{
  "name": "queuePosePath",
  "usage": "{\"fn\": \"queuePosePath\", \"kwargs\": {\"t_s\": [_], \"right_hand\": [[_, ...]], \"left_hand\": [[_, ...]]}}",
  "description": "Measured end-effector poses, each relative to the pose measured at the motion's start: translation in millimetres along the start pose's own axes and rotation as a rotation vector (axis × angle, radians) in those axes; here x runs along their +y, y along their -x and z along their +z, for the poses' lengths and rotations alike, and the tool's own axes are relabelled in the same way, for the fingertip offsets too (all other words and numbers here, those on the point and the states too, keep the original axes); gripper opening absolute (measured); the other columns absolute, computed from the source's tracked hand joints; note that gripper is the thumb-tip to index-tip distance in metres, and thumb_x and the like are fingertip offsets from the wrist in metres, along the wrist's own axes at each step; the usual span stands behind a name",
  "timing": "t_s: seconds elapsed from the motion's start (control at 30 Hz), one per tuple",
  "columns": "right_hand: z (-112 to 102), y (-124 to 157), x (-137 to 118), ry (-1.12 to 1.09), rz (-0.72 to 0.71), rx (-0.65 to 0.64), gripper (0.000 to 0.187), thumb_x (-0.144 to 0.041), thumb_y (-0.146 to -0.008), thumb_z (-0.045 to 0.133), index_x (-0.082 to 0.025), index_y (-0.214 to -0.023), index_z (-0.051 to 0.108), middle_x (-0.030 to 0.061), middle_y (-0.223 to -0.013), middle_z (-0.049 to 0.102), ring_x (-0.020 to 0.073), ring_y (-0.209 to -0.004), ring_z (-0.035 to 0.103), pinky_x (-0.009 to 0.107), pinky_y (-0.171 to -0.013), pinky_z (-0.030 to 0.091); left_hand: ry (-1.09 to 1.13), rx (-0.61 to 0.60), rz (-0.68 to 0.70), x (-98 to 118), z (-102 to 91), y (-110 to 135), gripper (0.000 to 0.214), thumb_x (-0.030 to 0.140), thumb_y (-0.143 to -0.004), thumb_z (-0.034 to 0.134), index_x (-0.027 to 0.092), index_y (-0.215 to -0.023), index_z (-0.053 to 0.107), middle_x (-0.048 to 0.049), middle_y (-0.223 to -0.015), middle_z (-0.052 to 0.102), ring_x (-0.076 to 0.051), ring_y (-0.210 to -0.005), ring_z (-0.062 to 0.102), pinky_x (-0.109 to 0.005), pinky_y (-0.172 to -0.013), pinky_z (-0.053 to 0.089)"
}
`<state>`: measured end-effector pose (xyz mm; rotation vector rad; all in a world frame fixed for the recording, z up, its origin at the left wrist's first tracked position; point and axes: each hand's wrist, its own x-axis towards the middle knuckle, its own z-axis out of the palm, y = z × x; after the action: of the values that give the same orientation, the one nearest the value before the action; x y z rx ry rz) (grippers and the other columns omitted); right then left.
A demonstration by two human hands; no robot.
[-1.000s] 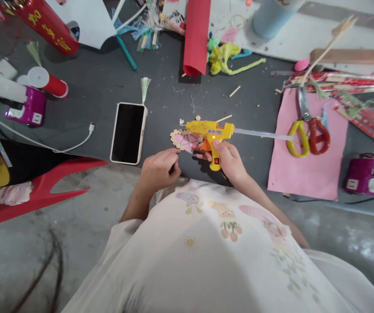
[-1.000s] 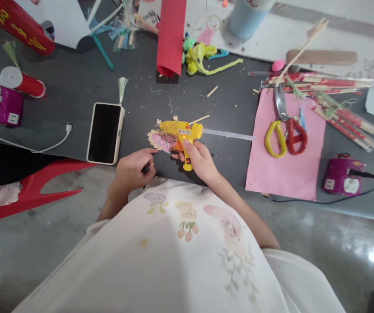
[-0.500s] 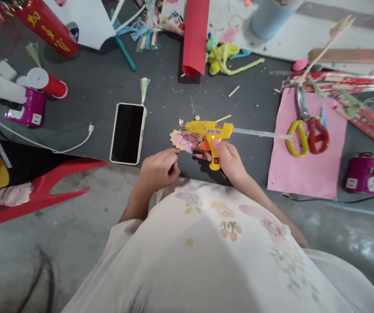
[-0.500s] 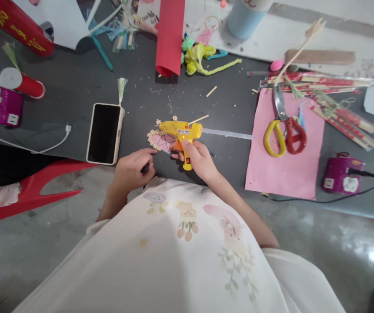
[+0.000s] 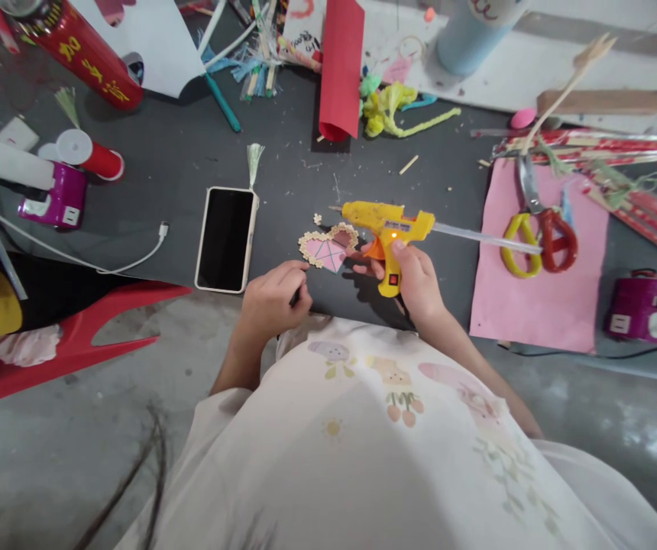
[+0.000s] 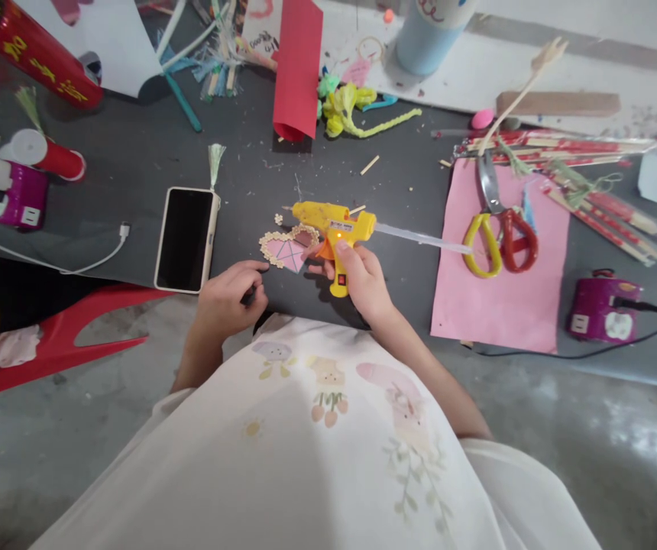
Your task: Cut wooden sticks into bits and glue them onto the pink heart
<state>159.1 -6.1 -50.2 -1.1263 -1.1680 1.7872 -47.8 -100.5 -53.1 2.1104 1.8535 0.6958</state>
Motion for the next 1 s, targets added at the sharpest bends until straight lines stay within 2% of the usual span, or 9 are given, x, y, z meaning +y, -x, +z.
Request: {"fn": "queuePosePath", "kwargs": {"t_s": [0.13, 0.33, 0.53, 0.67, 0.73, 0.83, 0.9, 1.0], "right_hand": [[-6, -4, -4, -0.023, -0.010, 0.080, 0.034, -0.052, -0.086, 0.052, -0.021, -0.074, 0.061, -0.0021, -0.055, 0.050, 0.0170, -0.071, 0.065, 0.028, -0.060, 0.056], [-7, -9, -8, -0.054, -0.015, 0.083, 0.035, -0.053, -0.086, 0.052, -0.021, -0.080, 0.065, -0.0021, -0.054, 0.049, 0.0187, -0.075, 0.067, 0.030, -0.061, 0.056], [-8, -14, -8, 0.063, -0.027, 0.131, 0.034, -0.051, -0.089, 0.050, -0.022, -0.076, 0.064, 0.0000, -0.059, 0.054, 0.0187, -0.077, 0.067, 0.029, -0.061, 0.054], [-8, -16, -13, 0.153, -0.020, 0.137, 0.038, -0.053, -0.089, 0.049, -0.022, -0.071, 0.062, 0.0003, -0.060, 0.054, 0.0178, -0.074, 0.066, 0.028, -0.062, 0.054], [-7, -17, -15, 0.197, 0.001, 0.145, 0.039, -0.053, -0.089, 0.048, -0.022, -0.068, 0.061, 0.0004, -0.059, 0.055, 0.0175, -0.071, 0.065, 0.028, -0.062, 0.053], [-6, -19, -18, 0.256, 0.023, 0.167, 0.040, -0.053, -0.089, 0.048, -0.022, -0.066, 0.059, 0.0009, -0.060, 0.057, 0.0170, -0.068, 0.064, 0.027, -0.059, 0.052], [-6, -21, -20, 0.288, 0.033, 0.173, 0.042, -0.052, -0.089, 0.047, -0.021, -0.064, 0.059, 0.0016, -0.062, 0.059, 0.0168, -0.067, 0.064, 0.027, -0.058, 0.051], [-6, -23, -22, 0.319, 0.058, 0.155, 0.044, -0.050, -0.090, 0.046, -0.020, -0.061, 0.058, 0.0034, -0.065, 0.061, 0.0173, -0.069, 0.065, 0.027, -0.060, 0.051]], "left_hand": [[0.001, 0.056, -0.022, -2, -1.6, -6, 0.009, 0.011, -0.078, 0.049, 0.020, -0.078, 0.052, -0.0064, -0.107, 0.070, -0.018, -0.099, 0.066, -0.028, -0.075, 0.049], [0.002, 0.071, -0.021, -1, -1.3, -19, 0.009, 0.012, -0.079, 0.049, 0.020, -0.079, 0.052, -0.0048, -0.108, 0.069, -0.016, -0.095, 0.066, -0.027, -0.072, 0.048], [0.019, 0.175, -0.055, -7, 7.2, -26, 0.009, 0.013, -0.077, 0.052, 0.021, -0.081, 0.052, -0.0065, -0.104, 0.069, -0.019, -0.098, 0.064, -0.034, -0.083, 0.051], [0.009, 0.253, 0.034, -11, 16.1, -27, 0.014, 0.012, -0.073, 0.057, 0.023, -0.082, 0.053, -0.0038, -0.102, 0.071, -0.020, -0.093, 0.063, -0.038, -0.084, 0.051], [0.014, 0.225, 0.093, -12, 19.3, -27, 0.017, 0.012, -0.073, 0.058, 0.024, -0.084, 0.056, -0.0016, -0.100, 0.072, -0.021, -0.093, 0.062, -0.040, -0.084, 0.049], [0.013, 0.114, 0.165, -14, 21.2, -28, 0.021, 0.013, -0.074, 0.057, 0.026, -0.090, 0.060, -0.0002, -0.104, 0.073, -0.022, -0.100, 0.061, -0.042, -0.085, 0.047], [0.015, 0.050, 0.180, -15, 20.9, -30, 0.022, 0.013, -0.075, 0.057, 0.026, -0.093, 0.062, 0.0000, -0.109, 0.072, -0.023, -0.105, 0.059, -0.042, -0.086, 0.045], [0.025, 0.020, 0.179, -15, 19.4, -32, 0.020, 0.013, -0.076, 0.057, 0.025, -0.092, 0.062, 0.0013, -0.114, 0.071, -0.022, -0.107, 0.058, -0.041, -0.087, 0.045]]}}
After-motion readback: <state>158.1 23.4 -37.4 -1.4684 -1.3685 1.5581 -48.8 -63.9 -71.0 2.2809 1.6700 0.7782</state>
